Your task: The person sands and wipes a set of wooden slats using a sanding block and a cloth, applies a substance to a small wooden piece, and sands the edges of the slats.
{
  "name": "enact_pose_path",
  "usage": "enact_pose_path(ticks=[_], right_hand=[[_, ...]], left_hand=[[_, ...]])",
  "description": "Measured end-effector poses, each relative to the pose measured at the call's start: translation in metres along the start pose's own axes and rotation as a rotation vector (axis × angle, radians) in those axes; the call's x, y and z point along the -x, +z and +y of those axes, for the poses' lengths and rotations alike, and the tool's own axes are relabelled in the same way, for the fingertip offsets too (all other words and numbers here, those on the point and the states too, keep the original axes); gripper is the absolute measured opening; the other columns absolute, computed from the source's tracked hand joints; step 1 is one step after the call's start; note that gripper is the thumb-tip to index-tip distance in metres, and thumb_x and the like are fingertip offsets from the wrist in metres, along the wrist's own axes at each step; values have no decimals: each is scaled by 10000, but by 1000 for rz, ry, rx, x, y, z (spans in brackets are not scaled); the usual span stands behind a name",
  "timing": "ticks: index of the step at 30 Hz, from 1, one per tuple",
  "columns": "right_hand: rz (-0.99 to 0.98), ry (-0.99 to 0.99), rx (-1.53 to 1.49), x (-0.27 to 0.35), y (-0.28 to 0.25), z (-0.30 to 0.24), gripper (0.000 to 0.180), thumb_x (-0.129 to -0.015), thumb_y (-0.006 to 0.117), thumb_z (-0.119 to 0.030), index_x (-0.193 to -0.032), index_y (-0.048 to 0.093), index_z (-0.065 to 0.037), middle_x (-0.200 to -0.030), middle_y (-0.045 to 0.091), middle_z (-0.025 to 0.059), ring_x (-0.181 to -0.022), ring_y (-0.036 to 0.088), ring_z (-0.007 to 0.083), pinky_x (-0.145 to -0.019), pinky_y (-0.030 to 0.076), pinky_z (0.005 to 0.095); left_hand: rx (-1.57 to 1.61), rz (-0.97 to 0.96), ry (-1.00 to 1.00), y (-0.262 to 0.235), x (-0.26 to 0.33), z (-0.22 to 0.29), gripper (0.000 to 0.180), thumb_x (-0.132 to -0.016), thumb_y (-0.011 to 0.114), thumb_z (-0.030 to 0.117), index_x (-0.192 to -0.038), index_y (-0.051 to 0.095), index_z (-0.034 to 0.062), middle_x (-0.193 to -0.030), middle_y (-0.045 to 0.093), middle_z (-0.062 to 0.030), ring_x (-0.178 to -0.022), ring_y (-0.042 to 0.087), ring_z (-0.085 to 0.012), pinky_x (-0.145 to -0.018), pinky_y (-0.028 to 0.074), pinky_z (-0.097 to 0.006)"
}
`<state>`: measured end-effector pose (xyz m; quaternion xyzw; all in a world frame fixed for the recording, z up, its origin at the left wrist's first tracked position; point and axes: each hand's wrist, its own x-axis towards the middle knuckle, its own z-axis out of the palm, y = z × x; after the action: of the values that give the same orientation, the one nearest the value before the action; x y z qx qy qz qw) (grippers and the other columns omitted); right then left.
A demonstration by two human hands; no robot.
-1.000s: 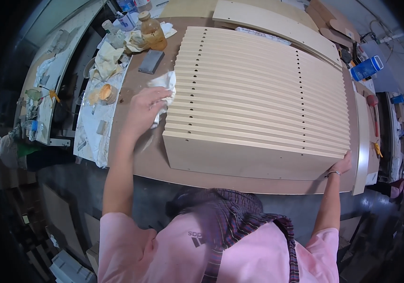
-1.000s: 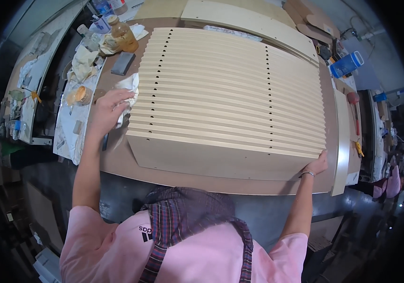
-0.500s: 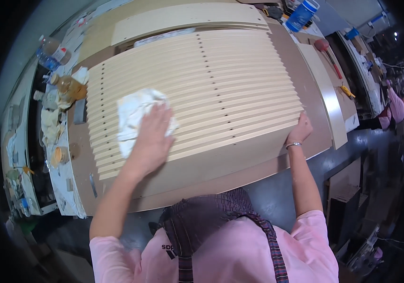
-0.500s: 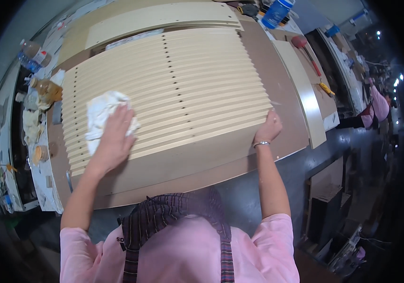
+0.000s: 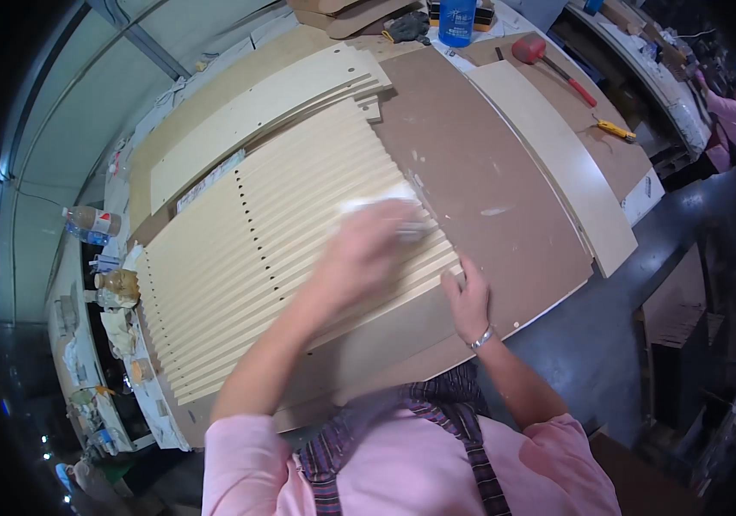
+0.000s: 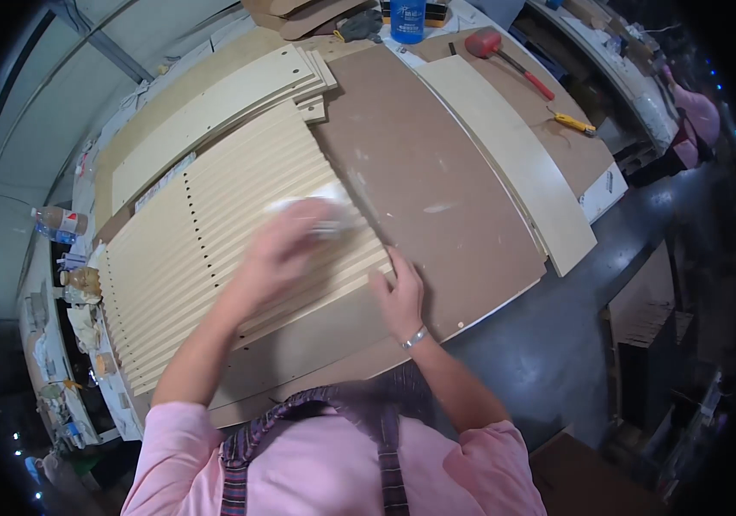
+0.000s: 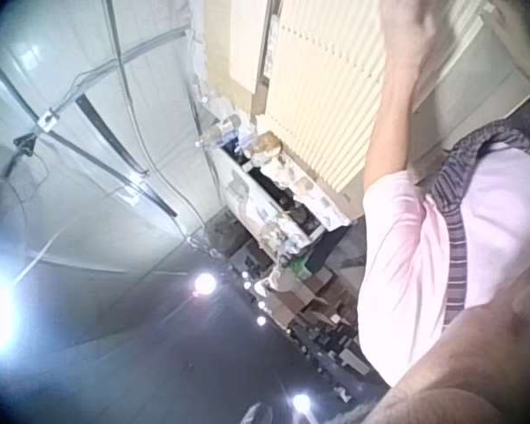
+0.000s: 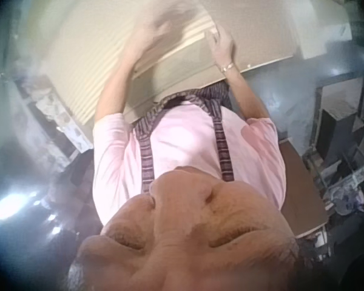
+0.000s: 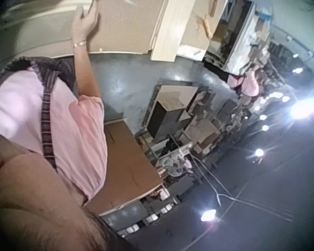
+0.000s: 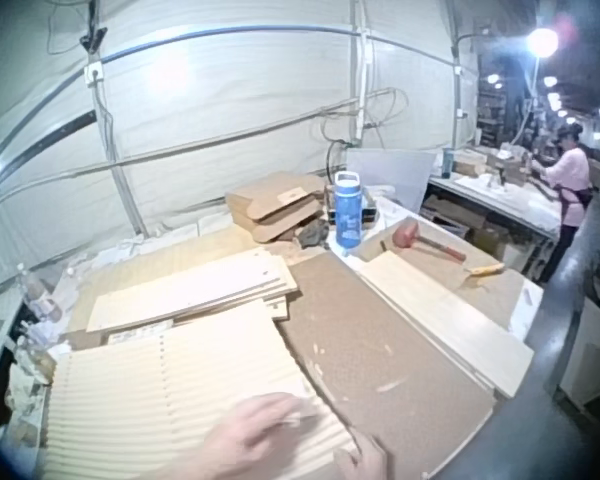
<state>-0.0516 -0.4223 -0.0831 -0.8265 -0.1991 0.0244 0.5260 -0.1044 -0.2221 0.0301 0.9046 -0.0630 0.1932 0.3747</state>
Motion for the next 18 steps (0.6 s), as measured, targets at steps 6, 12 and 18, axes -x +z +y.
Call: enact_pose_path(ticks=[6,12,18], right_hand=[[-121,42,-145,-1,4,15,613,-754,685,-313,-1256,556,15,-1130,636,243,-1017,628,384,-863,508,426],[-174,-69,-191,-1,3,17,688,-770,709,-416,-1281,537,11,-1174,636,196,-1041,628,367,-885,507,414],[-153,-107,-205,-6,1,23,730,-758,723,-433,-1282,527,36,-1173,620,232,-1045,621,389,-897,503,430]], left_hand=[[-598,-58,-446,9,44,-23,563,-809,529,-37,-1364,497,46,-1470,372,-240,-1399,294,-398,-1163,185,-482],[19,-203,-45,52,-70,9,524,-720,586,-116,-1205,640,76,-1287,579,-169,-1154,565,-346,-986,452,-412],[-571,-113,-185,-12,-17,-54,473,-654,653,-45,-1109,672,84,-1157,602,-101,-1048,542,-313,-897,420,-415]])
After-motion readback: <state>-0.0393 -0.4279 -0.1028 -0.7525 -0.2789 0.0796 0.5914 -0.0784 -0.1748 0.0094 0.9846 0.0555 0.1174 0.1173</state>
